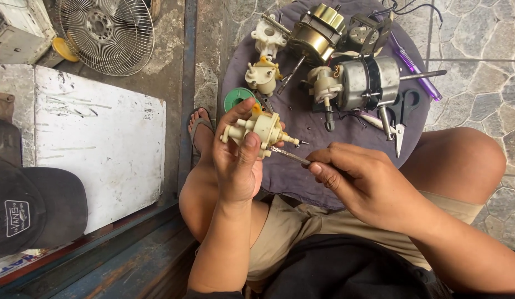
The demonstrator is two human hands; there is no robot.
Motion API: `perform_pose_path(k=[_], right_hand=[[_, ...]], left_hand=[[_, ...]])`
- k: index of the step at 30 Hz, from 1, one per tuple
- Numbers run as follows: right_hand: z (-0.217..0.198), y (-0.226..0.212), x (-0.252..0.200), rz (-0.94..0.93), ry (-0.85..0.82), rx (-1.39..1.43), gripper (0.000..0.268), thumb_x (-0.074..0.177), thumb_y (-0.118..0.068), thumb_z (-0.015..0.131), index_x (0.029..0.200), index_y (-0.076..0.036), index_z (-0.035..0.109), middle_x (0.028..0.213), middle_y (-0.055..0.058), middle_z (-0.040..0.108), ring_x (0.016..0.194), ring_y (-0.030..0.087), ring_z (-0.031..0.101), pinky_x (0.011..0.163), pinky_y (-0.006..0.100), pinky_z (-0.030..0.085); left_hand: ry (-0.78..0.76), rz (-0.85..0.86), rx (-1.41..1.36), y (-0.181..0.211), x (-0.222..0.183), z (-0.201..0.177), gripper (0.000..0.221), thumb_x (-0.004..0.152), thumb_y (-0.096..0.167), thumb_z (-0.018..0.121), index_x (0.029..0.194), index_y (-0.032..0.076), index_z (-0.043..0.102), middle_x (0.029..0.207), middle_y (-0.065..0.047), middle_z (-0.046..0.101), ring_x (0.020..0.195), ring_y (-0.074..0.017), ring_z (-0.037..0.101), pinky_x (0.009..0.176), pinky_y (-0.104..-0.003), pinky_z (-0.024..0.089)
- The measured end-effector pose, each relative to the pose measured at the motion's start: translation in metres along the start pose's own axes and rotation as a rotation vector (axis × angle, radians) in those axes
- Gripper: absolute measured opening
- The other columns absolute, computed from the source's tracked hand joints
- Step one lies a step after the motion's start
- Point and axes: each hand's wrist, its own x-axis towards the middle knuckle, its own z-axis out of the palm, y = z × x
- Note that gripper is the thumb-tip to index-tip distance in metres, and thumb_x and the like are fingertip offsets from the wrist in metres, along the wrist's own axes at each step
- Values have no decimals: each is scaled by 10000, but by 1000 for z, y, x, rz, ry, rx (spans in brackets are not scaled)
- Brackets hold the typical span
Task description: Assembling a small plastic gearbox for a fan motor using a screwdriver.
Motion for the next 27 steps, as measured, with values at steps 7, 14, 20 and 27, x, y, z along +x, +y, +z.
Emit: perform_pose_path(k=[7, 14, 20, 27], right_hand=[[-1, -2, -1, 31, -17, 0, 156, 987, -102, 610, 956, -59, 757, 624, 89, 637, 531, 230, 658, 493, 335, 526], [-13, 10, -6, 351, -250, 127, 238, 969, -187, 608, 1014, -48, 796, 675, 3, 749, 513, 86, 584, 445, 245, 466], [-10, 3, -3, 206, -162, -35, 129, 932, -112, 653, 958, -44, 759, 679, 10, 741, 523, 101, 635, 458, 256, 491], [5, 3, -5, -85, 7, -278, 135, 898, 21, 694, 1029, 53, 707, 735, 73, 663, 501, 173, 517, 477, 317, 428]], left_hand=[[-21, 36, 15, 2, -2, 2, 612, 931, 191, 758, 1411, -86, 499, 1155, -295, 661, 1016, -374, 736, 769, -423, 677], [-172, -18, 228, 23, -6, 1, 556, 982, 140, 740, 1465, 5, 500, 1251, -128, 674, 1074, -171, 674, 991, -269, 558], [-187, -29, 279, 22, -5, 2, 542, 980, 76, 727, 1468, 15, 501, 1267, -110, 643, 1062, -131, 637, 973, -230, 534], [-169, 21, 307, 18, -5, -1, 516, 1003, 85, 692, 1463, 12, 469, 1494, -169, 549, 1221, -177, 618, 1096, -294, 521]])
